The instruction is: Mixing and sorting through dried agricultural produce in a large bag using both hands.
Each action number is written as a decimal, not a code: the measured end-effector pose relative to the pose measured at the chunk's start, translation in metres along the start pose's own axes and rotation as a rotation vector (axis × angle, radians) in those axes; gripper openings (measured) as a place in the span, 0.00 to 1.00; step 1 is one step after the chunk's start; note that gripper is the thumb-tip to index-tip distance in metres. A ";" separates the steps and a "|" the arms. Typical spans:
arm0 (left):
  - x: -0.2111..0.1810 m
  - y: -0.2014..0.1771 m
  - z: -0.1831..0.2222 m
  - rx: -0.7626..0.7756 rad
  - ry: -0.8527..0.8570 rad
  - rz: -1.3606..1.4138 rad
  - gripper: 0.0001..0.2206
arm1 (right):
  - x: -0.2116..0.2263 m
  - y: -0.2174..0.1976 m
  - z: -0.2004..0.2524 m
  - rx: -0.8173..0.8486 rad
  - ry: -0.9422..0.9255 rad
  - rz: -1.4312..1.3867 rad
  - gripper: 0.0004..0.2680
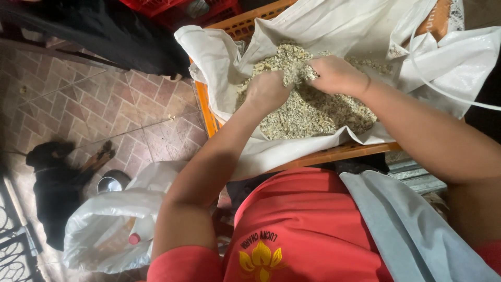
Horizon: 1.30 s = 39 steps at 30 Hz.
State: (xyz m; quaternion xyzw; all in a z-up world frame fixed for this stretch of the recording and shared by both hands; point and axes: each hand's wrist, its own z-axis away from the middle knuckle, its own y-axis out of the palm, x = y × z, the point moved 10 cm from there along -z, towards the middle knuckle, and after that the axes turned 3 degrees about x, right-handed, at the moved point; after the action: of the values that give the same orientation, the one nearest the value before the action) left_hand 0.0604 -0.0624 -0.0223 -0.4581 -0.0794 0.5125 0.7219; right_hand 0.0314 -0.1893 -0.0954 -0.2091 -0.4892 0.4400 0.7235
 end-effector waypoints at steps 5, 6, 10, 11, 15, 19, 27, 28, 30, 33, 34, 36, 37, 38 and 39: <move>0.003 0.030 -0.022 0.017 0.046 -0.067 0.17 | 0.017 -0.011 0.018 0.002 -0.075 0.005 0.16; -0.001 0.026 -0.019 -0.003 0.095 -0.092 0.19 | 0.018 -0.012 0.020 0.018 -0.049 -0.011 0.18; -0.001 0.013 -0.004 0.043 -0.043 0.328 0.28 | 0.047 -0.038 0.042 0.105 0.101 -0.024 0.11; 0.001 0.014 -0.011 -0.007 -0.024 0.265 0.19 | 0.041 -0.037 0.037 0.069 0.072 0.005 0.08; 0.000 0.011 -0.014 -0.032 -0.036 0.161 0.03 | 0.036 -0.046 0.042 0.048 0.100 0.043 0.09; -0.013 0.010 -0.012 -0.024 -0.019 -0.036 0.05 | 0.023 -0.045 0.042 0.015 0.087 0.050 0.13; -0.026 0.011 -0.016 -0.211 0.211 -0.281 0.30 | 0.033 -0.073 0.044 -0.240 -0.117 0.072 0.19; -0.029 0.005 -0.015 -0.213 0.211 -0.282 0.30 | 0.031 -0.075 0.044 -0.242 -0.117 0.072 0.19; -0.027 0.006 -0.012 -0.116 0.136 -0.258 0.30 | 0.028 -0.079 0.049 -0.301 -0.076 0.200 0.11; -0.005 0.016 -0.030 -0.258 0.109 -0.396 0.26 | -0.001 -0.074 0.046 -0.220 0.132 0.384 0.11; -0.013 -0.003 -0.021 -0.259 0.109 -0.397 0.26 | -0.001 -0.079 0.046 -0.222 0.132 0.384 0.11; 0.001 -0.006 -0.007 0.091 -0.128 -0.455 0.33 | -0.015 -0.076 0.051 -0.125 0.255 0.374 0.12; 0.013 0.006 -0.018 0.093 -0.125 -0.456 0.33 | -0.011 -0.081 0.054 -0.125 0.258 0.373 0.12; 0.023 0.011 -0.030 0.033 -0.113 -0.409 0.34 | -0.018 -0.077 0.059 -0.002 0.356 0.370 0.14; 0.035 0.017 -0.042 -0.027 -0.104 -0.360 0.35 | -0.024 -0.072 0.064 0.120 0.451 0.367 0.17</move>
State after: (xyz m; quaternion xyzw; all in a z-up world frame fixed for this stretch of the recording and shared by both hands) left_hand 0.0896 -0.0569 -0.0712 -0.4192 -0.2042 0.3970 0.7905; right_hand 0.0021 -0.2552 -0.0278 -0.3432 -0.2433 0.5341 0.7334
